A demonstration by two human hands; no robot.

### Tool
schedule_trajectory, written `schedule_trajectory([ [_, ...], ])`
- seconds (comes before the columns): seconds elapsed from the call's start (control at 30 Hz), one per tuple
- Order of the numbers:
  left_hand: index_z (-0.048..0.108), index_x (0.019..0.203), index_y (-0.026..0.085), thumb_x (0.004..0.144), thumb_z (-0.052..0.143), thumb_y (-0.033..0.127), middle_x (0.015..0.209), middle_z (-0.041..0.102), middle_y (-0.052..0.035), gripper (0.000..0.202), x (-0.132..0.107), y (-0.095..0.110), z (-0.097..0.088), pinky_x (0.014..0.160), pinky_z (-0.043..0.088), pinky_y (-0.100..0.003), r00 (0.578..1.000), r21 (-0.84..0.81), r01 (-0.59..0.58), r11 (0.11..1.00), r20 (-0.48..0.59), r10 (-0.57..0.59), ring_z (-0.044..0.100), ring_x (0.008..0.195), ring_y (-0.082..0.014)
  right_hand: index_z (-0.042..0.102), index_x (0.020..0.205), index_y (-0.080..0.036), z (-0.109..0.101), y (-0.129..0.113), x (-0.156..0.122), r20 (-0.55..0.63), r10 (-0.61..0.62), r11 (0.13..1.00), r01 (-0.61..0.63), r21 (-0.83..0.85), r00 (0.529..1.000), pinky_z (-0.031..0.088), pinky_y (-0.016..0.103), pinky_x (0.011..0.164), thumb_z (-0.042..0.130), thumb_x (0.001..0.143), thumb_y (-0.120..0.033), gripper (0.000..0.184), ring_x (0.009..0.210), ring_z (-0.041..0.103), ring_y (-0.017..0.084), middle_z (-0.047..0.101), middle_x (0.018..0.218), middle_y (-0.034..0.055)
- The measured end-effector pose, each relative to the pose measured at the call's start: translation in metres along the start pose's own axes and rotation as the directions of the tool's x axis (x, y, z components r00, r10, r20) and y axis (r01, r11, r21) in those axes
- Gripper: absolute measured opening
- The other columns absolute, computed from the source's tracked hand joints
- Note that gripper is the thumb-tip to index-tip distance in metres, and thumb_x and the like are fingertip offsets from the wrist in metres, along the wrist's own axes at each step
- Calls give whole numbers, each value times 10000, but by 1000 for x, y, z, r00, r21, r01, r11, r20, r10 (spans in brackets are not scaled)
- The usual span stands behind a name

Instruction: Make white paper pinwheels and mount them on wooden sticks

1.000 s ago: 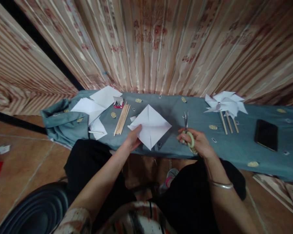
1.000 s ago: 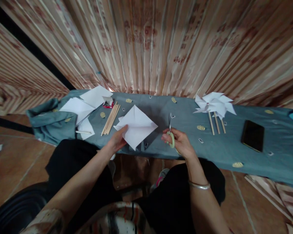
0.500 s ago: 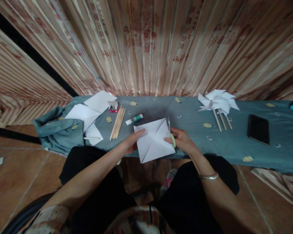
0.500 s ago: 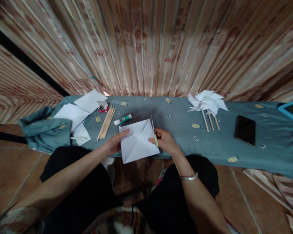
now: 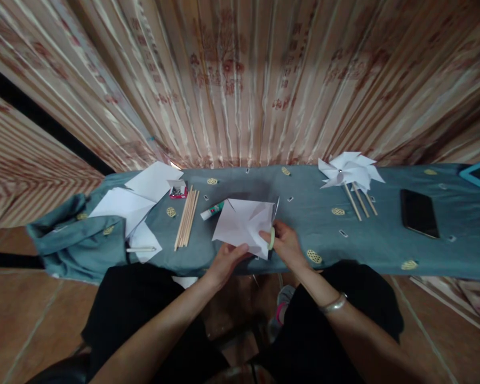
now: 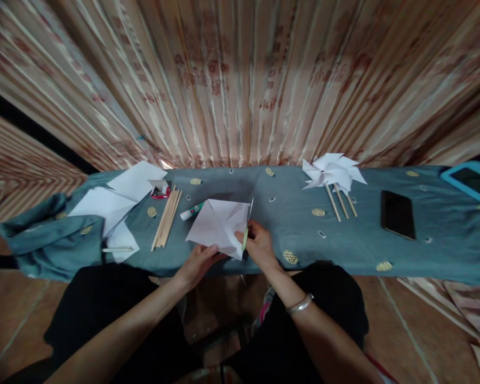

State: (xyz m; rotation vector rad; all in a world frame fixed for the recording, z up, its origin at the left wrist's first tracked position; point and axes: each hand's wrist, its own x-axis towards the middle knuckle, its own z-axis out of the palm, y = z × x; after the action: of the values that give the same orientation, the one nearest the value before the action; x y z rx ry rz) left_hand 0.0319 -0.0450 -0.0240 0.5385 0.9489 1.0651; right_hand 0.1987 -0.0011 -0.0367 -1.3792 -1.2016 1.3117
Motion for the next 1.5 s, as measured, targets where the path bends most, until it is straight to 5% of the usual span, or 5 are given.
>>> schedule_trajectory([
  [0.17,635,1133,181,585,836,159,999,730,-78,585,9,0,-4,953,486,-362,962,39,-68,997,-261,76,657,1006,-247,630,841,-200,7,2,-5,113,40,999,-44,26,993,488,289,600,748,618,-444,351,681,629,194,706,763,32],
  [0.33,608,1163,194,578,806,92,1033,722,-51,626,26,18,-21,994,454,-344,908,152,-230,961,-321,268,646,1029,-220,626,878,-194,7,-10,-15,217,111,993,-119,25,970,463,256,543,731,649,-522,413,613,606,156,668,687,18],
  [0.6,626,1117,211,555,791,42,1038,717,-62,610,38,47,-35,973,472,-358,839,191,-326,926,-394,376,601,1136,-271,631,864,-183,5,-10,-32,547,213,977,-160,-144,809,424,215,506,686,726,-544,391,602,597,127,660,696,19],
  [1.03,605,1111,165,685,717,204,1011,715,-88,442,40,48,-40,949,496,-408,769,602,-408,686,-178,614,635,1052,-268,631,810,-147,11,-14,-35,591,316,948,-223,-226,743,380,186,443,675,713,-599,464,513,547,89,633,613,11],
  [1.5,626,1054,159,702,693,282,995,710,-100,379,43,31,-38,934,483,-422,820,573,-399,716,-125,558,641,997,-260,676,828,-141,11,-9,-32,552,322,946,-274,-171,769,375,183,416,715,680,-571,457,487,553,90,648,584,13],
])
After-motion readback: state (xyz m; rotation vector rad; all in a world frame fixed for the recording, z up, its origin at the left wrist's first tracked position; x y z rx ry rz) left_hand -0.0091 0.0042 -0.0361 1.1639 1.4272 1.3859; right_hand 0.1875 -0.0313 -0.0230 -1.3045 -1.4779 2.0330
